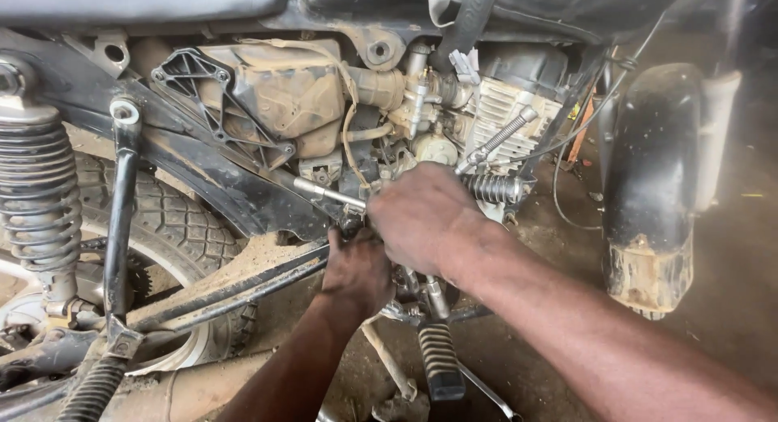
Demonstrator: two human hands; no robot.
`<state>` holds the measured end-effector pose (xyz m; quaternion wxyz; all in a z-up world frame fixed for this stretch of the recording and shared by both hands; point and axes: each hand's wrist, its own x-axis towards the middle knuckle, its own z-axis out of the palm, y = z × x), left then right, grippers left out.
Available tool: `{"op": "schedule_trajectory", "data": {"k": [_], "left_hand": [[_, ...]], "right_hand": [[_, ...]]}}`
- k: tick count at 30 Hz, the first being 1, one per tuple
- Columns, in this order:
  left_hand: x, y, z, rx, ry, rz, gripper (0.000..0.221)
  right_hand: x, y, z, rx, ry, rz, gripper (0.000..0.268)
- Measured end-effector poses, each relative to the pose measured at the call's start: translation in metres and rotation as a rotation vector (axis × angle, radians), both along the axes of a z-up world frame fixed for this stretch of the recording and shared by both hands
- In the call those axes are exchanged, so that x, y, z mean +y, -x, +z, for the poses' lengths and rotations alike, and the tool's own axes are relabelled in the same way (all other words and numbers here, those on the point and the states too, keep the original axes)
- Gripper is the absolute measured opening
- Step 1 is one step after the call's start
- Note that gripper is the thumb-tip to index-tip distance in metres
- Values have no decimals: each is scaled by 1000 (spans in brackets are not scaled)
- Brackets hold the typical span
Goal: The person uses a screwdriver and a socket wrench to adjust or remove components from a motorcycle engine.
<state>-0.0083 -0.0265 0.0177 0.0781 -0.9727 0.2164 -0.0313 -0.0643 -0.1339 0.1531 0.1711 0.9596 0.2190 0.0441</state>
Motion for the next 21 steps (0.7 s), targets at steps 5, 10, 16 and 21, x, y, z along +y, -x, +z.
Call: {"op": "schedule_trajectory", "data": {"k": [5,10,16,21], "left_hand": [[-6,-23,-16,-19,0,44,24],[-5,-18,-12,-7,-12,18,29],[2,1,-3,46,185,97,22],[8,-1,-7,62,259,88,25]], "right_hand": [[-2,-2,-4,-44,35,14,23],[-3,2,-6,-60,52,52,24],[2,4,-17,-146,86,67,25],[8,9,-15,-118,89,42,27]]}}
